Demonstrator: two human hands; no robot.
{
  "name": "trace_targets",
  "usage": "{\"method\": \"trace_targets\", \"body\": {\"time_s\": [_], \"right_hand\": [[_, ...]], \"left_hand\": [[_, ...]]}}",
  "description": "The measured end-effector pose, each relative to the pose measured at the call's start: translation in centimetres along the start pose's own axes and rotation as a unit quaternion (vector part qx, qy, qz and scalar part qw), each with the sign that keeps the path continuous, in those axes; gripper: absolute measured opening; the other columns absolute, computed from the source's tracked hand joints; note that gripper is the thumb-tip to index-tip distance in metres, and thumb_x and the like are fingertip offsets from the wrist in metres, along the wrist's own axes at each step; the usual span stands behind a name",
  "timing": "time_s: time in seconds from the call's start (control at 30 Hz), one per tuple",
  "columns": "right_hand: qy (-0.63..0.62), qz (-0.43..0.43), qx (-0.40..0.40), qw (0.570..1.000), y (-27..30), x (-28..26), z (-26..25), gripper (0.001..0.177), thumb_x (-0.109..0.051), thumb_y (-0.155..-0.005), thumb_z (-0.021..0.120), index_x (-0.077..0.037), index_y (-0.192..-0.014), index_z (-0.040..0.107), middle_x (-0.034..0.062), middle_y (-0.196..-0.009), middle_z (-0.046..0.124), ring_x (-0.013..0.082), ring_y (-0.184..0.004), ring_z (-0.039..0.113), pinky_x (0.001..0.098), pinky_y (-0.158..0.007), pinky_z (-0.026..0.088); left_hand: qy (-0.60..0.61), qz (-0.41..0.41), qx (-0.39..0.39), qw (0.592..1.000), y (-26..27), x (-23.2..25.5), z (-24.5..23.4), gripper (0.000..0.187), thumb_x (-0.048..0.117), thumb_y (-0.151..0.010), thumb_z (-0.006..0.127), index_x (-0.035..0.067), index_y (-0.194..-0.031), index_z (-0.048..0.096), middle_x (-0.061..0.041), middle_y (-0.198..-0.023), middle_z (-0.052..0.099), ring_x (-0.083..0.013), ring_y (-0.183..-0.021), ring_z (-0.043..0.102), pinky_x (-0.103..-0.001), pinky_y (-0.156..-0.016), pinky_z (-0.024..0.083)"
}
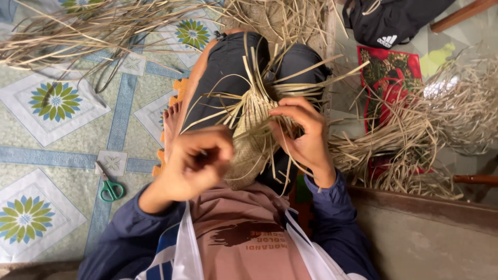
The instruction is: Weaving dried plant fibers to create a cylindrical object, focusing on tucking in loose ends.
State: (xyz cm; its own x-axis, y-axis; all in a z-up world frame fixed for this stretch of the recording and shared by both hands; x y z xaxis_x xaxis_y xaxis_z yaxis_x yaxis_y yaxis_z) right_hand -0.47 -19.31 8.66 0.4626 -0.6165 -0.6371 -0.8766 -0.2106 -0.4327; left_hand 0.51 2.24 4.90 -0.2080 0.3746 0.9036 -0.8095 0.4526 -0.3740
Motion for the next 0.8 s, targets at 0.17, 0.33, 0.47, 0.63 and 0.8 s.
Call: {"method": "trace_targets", "body": {"time_s": [0.17,0.33,0.47,0.63,0.8], "right_hand": [[0.014,-0.009,0.071,0.997,1.1,1.8,0.4,0.006,-0.007,-0.092,0.082,-0.004,-0.094,0.077,0.0094,-0.089,0.075,0.0277,-0.088,0.075,0.0371,-0.081,0.059],[-0.037,0.046,0.082,0.995,1.5,2.9,-0.2,0.012,0.002,-0.09,0.081,0.005,-0.086,0.069,0.0178,-0.088,0.075,0.0257,-0.086,0.075,0.0387,-0.079,0.058],[-0.069,0.09,0.058,0.992,0.9,2.0,-0.5,0.007,0.0,-0.093,0.076,0.003,-0.098,0.071,0.0124,-0.087,0.076,0.0126,-0.087,0.068,0.0322,-0.079,0.057],[-0.041,0.077,0.042,0.995,0.5,1.4,-0.2,0.006,0.001,-0.094,0.076,0.005,-0.094,0.073,0.0135,-0.09,0.073,0.0138,-0.083,0.068,0.0322,-0.074,0.056],[-0.039,0.103,0.041,0.993,0.3,1.3,-0.4,0.009,-0.002,-0.094,0.077,0.003,-0.1,0.071,0.0088,-0.087,0.075,0.0047,-0.071,0.062,0.0228,-0.061,0.053]], "left_hand": [[0.067,0.099,-0.075,0.99,-1.9,3.1,3.6,0.021,0.025,-0.097,0.066,0.007,-0.086,0.064,-0.006,-0.075,0.057,-0.0154,-0.064,0.05,-0.029,-0.057,0.043],[-0.439,0.16,0.096,0.879,-1.6,0.4,3.9,0.02,0.021,-0.108,0.051,0.008,-0.098,0.064,-0.007,-0.083,0.05,-0.0329,-0.063,0.062,-0.04,-0.055,0.053],[-0.485,0.192,0.11,0.846,-1.5,-0.9,3.9,0.015,0.018,-0.106,0.055,0.015,-0.1,0.068,0.0,-0.077,0.048,-0.0225,-0.066,0.059,-0.03,-0.057,0.051],[-0.555,0.227,0.096,0.794,-1.3,-1.2,4.0,0.019,0.012,-0.097,0.06,0.02,-0.111,0.071,0.002,-0.08,0.049,-0.0174,-0.07,0.057,-0.026,-0.062,0.052],[-0.588,0.233,0.106,0.768,-1.3,-0.7,4.3,0.021,0.012,-0.095,0.058,0.021,-0.108,0.072,0.001,-0.082,0.048,-0.0183,-0.071,0.056,-0.027,-0.062,0.05]]}}
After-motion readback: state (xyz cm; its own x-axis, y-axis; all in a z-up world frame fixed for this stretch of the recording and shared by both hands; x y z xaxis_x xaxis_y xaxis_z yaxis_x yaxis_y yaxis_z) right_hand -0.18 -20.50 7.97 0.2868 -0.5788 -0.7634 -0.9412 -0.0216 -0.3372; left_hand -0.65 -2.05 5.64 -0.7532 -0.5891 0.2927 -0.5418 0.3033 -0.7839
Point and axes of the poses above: each hand's wrist, its own y-axis away from the middle knuckle, its own z-axis out of the palm, x = y × z, the point moved 5 cm from there along -y, towards the middle knuckle
